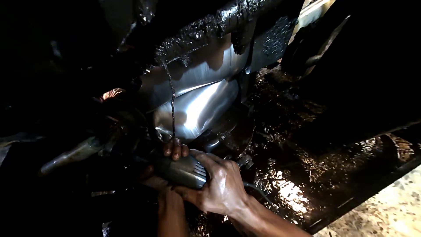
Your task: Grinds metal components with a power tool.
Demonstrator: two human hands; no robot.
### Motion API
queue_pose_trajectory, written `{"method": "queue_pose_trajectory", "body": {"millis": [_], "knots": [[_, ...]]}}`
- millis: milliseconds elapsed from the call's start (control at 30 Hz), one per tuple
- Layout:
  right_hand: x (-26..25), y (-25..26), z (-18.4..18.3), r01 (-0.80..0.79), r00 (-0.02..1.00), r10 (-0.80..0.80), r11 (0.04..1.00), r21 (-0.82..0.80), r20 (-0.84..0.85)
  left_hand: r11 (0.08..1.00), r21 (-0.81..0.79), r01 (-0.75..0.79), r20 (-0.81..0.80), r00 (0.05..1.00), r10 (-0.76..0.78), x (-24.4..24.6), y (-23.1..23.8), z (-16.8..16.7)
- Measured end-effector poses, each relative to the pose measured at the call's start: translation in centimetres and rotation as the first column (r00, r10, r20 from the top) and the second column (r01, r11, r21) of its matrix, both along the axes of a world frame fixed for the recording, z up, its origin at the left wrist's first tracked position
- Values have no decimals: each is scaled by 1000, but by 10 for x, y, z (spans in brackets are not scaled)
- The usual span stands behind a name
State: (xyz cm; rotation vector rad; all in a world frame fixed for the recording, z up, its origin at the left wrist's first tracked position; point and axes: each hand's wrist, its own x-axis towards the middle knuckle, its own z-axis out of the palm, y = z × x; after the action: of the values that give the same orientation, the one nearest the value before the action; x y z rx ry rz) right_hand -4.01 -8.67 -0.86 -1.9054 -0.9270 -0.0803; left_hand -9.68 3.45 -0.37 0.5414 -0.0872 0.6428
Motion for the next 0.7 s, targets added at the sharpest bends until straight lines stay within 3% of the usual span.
{"method": "queue_pose_trajectory", "body": {"millis": [100, 267, 433, 533, 700], "knots": [[3, 0, -2, -19, 999, 20, 1000, 23, -40, 985, 109, 134, 150, 977, -150, 16, 22, -6], [3, 0, -5, -47, 993, 53, 997, 65, -105, 985, 132, 108, 136, 983, -126, 18, 23, -2], [6, 0, -10, -74, 978, 94, 991, 110, -188, 986, 156, 58, 45, 997, -66, 19, 20, 3], [7, 0, -12, -75, 972, 103, 988, 138, -212, 986, 168, 12, -100, 995, 5, 13, 20, -8], [8, -3, -12, -85, 955, 115, 989, 120, -272, 975, 222, -11, -135, 990, 42, 15, 16, -6]]}}
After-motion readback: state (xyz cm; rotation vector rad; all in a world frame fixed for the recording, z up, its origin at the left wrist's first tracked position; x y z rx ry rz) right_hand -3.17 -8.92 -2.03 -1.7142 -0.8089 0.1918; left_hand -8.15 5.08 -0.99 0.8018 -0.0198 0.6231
